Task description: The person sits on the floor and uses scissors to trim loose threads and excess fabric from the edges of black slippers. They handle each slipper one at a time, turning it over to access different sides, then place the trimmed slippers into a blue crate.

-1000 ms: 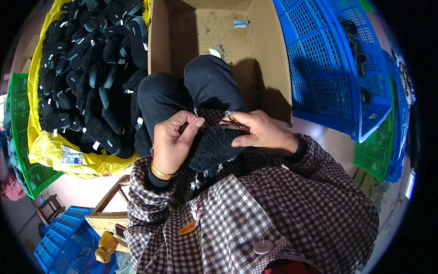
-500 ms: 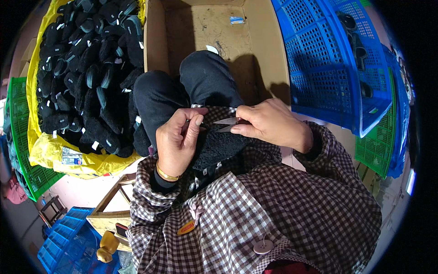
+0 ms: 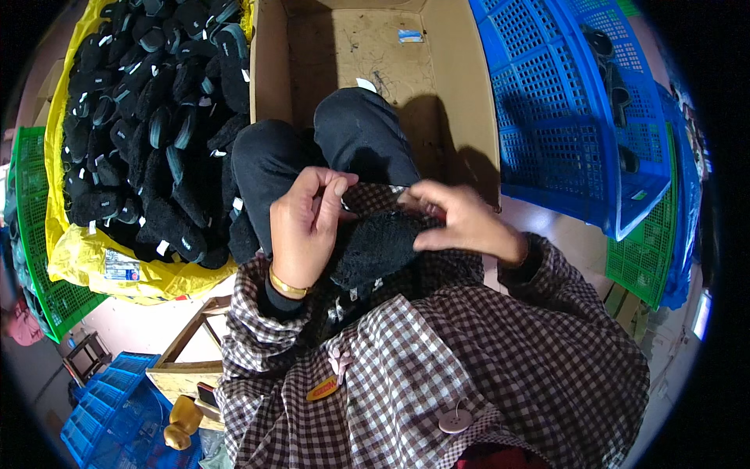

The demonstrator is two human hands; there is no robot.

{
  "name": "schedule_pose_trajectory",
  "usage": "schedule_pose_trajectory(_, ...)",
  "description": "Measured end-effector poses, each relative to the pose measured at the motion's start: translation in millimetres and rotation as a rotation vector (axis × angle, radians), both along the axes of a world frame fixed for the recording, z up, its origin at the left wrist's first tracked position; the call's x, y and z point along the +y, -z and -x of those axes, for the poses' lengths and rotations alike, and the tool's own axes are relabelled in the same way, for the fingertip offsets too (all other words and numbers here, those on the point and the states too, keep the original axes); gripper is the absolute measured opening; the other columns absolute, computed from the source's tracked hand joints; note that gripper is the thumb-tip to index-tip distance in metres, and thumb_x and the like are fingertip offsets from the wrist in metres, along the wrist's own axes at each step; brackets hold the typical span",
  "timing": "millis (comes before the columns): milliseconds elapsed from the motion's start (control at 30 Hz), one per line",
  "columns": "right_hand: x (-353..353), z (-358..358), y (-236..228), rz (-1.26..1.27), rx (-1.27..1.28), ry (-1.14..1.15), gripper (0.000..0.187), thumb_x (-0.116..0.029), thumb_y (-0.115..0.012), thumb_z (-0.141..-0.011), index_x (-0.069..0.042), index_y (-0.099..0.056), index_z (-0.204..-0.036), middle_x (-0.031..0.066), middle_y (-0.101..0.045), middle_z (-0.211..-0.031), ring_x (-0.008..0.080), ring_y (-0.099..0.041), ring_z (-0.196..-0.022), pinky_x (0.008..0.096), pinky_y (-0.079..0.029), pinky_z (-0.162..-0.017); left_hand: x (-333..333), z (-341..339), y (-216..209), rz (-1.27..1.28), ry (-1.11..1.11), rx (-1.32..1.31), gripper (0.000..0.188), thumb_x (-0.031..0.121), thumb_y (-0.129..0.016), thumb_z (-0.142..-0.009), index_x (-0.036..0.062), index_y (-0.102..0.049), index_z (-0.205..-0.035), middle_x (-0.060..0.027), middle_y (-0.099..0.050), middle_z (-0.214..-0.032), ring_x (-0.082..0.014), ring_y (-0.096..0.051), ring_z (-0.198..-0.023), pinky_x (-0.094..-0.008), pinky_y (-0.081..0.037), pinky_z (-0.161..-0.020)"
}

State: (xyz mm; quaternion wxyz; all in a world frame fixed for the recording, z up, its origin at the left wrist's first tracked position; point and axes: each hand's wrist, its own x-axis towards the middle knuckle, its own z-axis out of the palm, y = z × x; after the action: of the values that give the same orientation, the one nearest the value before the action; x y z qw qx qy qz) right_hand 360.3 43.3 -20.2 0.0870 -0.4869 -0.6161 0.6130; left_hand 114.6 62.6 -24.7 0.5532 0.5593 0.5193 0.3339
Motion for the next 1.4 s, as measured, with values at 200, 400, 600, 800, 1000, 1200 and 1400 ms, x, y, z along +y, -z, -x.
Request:
schedule_pose_trajectory(200, -10.7, 15.4, 22.1, 0.176, 0.043, 0.398, 0.042, -0.036, -0.065, -0.09, -0.001, -0.058, -0.112, 0.0065, -0.064, -0.102, 0.0154, -0.06, -0.099, 0.0294, -0.048, -0.089, 52.5, 8.8, -9.1, -0.481, 0.001, 0.352, 0.045, 0.007, -0.059, -0.092, -0.0017, -0.043, -0.133, -0.023, -0.054, -0.13, -0.0307, -0.061, -0.11, -0.0372, -0.05, -0.09)
schedule_pose_trajectory(400, 1.5, -13.1, 21.4, -0.092, 0.101, 0.454, 0.06, 0.012, -0.052, -0.08, -0.005, -0.047, -0.137, 0.0077, -0.048, -0.131, 0.0143, -0.055, -0.101, 0.0178, -0.043, -0.056, 32.5, 37.9, -31.5, -0.331, 0.485, 0.111, 0.098, 0.042, -0.081, -0.068, -0.0008, -0.036, -0.144, -0.0232, -0.043, -0.143, -0.0335, -0.041, -0.134, -0.0397, -0.031, -0.111)
schedule_pose_trajectory(600, 39.7, 5.0, 5.4, 0.682, 0.553, 0.921, 0.039, -0.045, -0.048, -0.098, -0.008, -0.059, -0.092, 0.0063, -0.063, -0.08, 0.0013, -0.036, -0.043, 0.0174, -0.026, -0.038, 20.7, 19.8, -23.4, -0.505, 0.324, 0.553, 0.071, 0.014, -0.079, -0.068, 0.0096, -0.053, -0.134, -0.0182, -0.066, -0.109, -0.0344, -0.064, -0.097, -0.0365, -0.052, -0.085)
schedule_pose_trajectory(800, 47.3, 5.8, 1.2, 0.577, 0.563, 0.817, 0.058, -0.059, -0.047, -0.094, -0.012, -0.047, -0.059, 0.0171, -0.063, -0.071, 0.0018, -0.029, -0.038, 0.0181, -0.023, -0.034, 26.7, 26.3, -24.6, -0.113, 0.285, 0.235, 0.053, 0.015, -0.071, -0.086, -0.0068, -0.051, -0.13, -0.017, -0.068, -0.112, -0.0177, -0.064, -0.105, -0.0296, -0.048, -0.092)
schedule_pose_trajectory(1000, 47.7, 4.0, -8.9, 0.495, 0.613, 0.765, 0.056, -0.053, -0.045, -0.098, -0.011, -0.05, -0.062, 0.009, -0.06, -0.065, 0.0022, -0.027, -0.039, 0.0174, -0.022, -0.036, 24.4, 23.9, -19.8, -0.288, 0.278, 0.265, 0.059, 0.01, -0.074, -0.078, -0.005, -0.051, -0.131, -0.0199, -0.065, -0.117, -0.025, -0.064, -0.108, -0.0319, -0.046, -0.096)
schedule_pose_trajectory(1200, 42.3, 1.4, -41.0, 0.377, 0.448, 0.89, 0.032, -0.027, -0.056, -0.097, -0.004, -0.058, -0.12, 0.0008, -0.064, -0.102, 0.0082, -0.06, -0.078, 0.02, -0.048, -0.063, 12.5, 0.2, -21.5, -1.008, 0.249, 0.668, 0.069, 0.0, -0.07, -0.061, 0.0074, -0.059, -0.128, -0.0112, -0.063, -0.119, -0.0291, -0.057, -0.111, -0.043, -0.043, -0.098)
schedule_pose_trajectory(1400, 32.3, -4.6, -22.5, -0.395, 0.102, 0.62, 0.042, -0.013, -0.074, -0.082, 0.004, -0.055, -0.116, 0.0108, -0.069, -0.101, 0.0139, -0.066, -0.093, 0.0278, -0.053, -0.079, -5.2, -8.1, -2.8, 0.135, -0.054, -0.398, 0.058, -0.004, -0.055, -0.089, 0.0003, -0.033, -0.142, -0.0132, -0.051, -0.134, -0.0194, -0.048, -0.122, -0.0322, -0.035, -0.106)
